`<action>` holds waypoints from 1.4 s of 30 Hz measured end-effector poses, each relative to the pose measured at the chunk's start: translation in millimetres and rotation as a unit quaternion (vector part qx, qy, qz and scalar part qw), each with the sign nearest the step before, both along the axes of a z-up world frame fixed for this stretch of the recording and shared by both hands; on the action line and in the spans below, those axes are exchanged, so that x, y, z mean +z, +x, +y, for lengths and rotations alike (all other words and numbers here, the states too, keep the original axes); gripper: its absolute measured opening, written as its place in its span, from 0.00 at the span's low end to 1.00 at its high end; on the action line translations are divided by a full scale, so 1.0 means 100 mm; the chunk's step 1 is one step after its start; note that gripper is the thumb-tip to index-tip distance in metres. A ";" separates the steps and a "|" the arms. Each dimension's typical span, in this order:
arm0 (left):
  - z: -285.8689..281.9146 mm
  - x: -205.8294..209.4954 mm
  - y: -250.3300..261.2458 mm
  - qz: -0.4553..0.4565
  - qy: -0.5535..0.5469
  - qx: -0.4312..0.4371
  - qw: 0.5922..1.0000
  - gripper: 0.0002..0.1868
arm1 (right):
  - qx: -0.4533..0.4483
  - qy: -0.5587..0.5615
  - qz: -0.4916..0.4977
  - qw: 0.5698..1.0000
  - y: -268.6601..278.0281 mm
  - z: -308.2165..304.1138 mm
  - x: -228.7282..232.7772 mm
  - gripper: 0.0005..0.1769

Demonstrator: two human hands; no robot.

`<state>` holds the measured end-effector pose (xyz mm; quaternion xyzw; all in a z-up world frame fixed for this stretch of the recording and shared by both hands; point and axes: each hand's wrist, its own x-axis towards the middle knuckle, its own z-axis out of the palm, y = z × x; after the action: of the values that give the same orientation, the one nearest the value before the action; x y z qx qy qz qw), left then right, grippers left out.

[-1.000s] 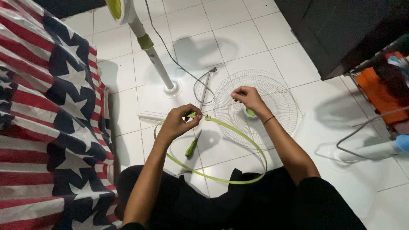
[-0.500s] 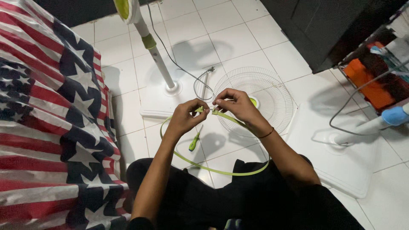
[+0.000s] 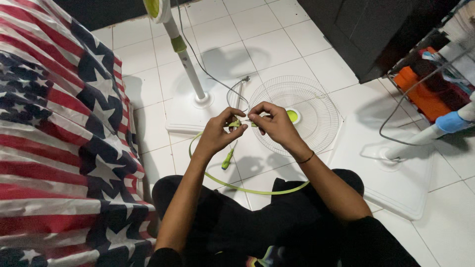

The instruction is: The person assembles a standing electric fan by attaching the fan blades to the motor hub and securing them with a central nut. They then handle a green plastic ring component, using a screwdriver to adjust a small fastener on it.

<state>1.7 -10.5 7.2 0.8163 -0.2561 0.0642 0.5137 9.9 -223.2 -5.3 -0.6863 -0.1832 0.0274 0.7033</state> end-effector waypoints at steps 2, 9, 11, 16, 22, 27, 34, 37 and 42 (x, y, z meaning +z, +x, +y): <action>0.02 0.00 -0.02 0.004 0.005 -0.009 1.000 0.23 | -0.001 0.015 -0.005 1.000 0.00 -0.01 0.00 0.08; 0.09 -0.06 -0.02 0.037 -0.032 -0.097 0.994 0.21 | -0.009 -0.002 0.017 1.000 -0.04 -0.03 0.04 0.07; 0.10 -0.08 -0.01 0.054 -0.056 -0.121 0.990 0.21 | -0.008 -0.003 0.015 1.000 -0.06 -0.04 0.05 0.07; 0.12 -0.10 0.03 0.048 -0.046 -0.123 0.990 0.15 | 0.000 -0.018 -0.004 1.000 -0.10 -0.05 0.09 0.06; 0.14 -0.09 0.01 0.055 -0.027 -0.108 0.992 0.13 | 0.010 -0.027 -0.008 1.000 -0.14 0.00 0.12 0.05; 0.13 -0.06 -0.01 0.040 -0.031 -0.108 0.993 0.15 | 0.009 -0.030 -0.001 0.999 -0.14 0.04 0.13 0.05; 0.15 -0.04 -0.03 0.069 0.006 -0.080 0.994 0.18 | 0.010 -0.036 -0.006 0.999 -0.12 0.06 0.10 0.04; 0.15 -0.05 -0.03 0.041 -0.008 -0.093 0.995 0.18 | 0.011 -0.034 0.004 0.999 -0.12 0.07 0.09 0.04; 0.14 -0.03 -0.03 0.066 0.004 -0.077 0.995 0.17 | 0.015 -0.033 0.005 0.999 -0.11 0.08 0.10 0.04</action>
<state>-1.3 3.5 4.5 0.7985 -0.2840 -0.0307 0.5299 -0.8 -215.4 4.4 -0.7064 -0.1885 0.0475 0.6805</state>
